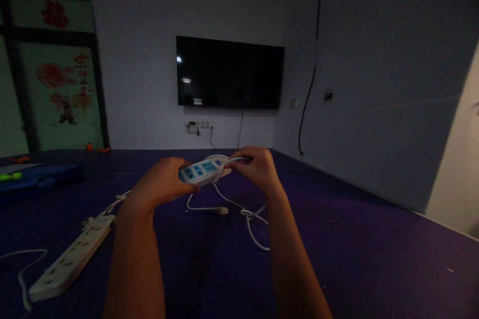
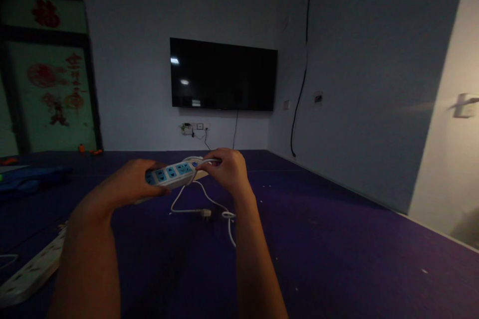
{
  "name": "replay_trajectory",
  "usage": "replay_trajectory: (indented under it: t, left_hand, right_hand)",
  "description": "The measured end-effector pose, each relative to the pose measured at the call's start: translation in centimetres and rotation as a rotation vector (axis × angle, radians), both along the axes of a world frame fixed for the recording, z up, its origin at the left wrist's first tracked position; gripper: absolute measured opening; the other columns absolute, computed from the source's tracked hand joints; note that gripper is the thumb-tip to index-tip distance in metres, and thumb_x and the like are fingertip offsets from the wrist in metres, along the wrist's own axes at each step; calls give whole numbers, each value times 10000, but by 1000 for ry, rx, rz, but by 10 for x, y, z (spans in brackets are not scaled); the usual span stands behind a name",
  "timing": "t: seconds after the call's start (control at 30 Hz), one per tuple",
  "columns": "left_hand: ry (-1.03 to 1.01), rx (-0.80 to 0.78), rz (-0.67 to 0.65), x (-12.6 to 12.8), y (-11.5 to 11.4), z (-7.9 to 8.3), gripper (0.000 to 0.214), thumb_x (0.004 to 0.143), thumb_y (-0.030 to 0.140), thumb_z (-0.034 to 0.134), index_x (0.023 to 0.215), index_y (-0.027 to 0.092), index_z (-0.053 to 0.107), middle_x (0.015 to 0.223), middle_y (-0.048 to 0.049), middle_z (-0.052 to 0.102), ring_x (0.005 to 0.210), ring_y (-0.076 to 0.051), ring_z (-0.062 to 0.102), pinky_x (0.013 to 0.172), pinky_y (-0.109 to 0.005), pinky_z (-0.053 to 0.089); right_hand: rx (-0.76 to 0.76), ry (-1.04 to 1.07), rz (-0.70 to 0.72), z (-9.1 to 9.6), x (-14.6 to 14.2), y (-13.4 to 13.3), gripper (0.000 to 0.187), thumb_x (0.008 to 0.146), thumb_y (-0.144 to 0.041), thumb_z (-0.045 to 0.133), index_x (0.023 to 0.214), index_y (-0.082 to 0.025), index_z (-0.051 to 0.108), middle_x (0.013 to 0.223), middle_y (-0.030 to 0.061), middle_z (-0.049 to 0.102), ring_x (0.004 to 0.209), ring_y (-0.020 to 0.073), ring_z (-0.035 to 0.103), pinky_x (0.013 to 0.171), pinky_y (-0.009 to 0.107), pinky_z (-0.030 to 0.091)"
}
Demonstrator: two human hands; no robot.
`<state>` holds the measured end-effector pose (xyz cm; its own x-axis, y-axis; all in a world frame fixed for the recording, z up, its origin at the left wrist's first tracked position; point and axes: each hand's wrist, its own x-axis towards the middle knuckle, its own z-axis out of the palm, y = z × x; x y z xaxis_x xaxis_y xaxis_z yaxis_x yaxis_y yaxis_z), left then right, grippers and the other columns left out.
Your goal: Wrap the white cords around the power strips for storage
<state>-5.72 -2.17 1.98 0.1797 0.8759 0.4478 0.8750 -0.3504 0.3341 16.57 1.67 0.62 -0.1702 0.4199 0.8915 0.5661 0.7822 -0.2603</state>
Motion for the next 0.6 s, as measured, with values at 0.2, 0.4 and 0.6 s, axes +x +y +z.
replay_trajectory:
  t: [0.2, 0.4, 0.6]
  left_hand:
    - [25, -42, -64, -5, -14, -2, 473, 509, 453, 726, 920, 221, 695, 827, -42, 712, 697, -216, 641, 575, -262, 460]
    - [-63, -8, -241, -5, -23, -1, 444, 472, 376, 736, 901, 266, 726, 868, -33, 719, 759, -230, 645, 640, -274, 474]
    - [-145, -172, -454, 3, -24, 4, 404, 508, 327, 726, 908, 275, 726, 836, -11, 718, 737, -197, 641, 626, -251, 464]
  right_hand:
    - [-196, 140, 225, -1, 0, -4, 186, 567, -303, 772, 645, -153, 694, 621, 15, 643, 554, 107, 553, 487, 219, 398]
    - [-388, 234, 380, 1, 4, -13, 185, 505, -254, 788, 618, -152, 682, 533, -14, 585, 479, 81, 499, 440, 211, 382]
    - [-465, 337, 680, -7, 9, -2, 193, 485, -256, 803, 611, -174, 682, 560, -22, 593, 477, 81, 518, 435, 204, 394]
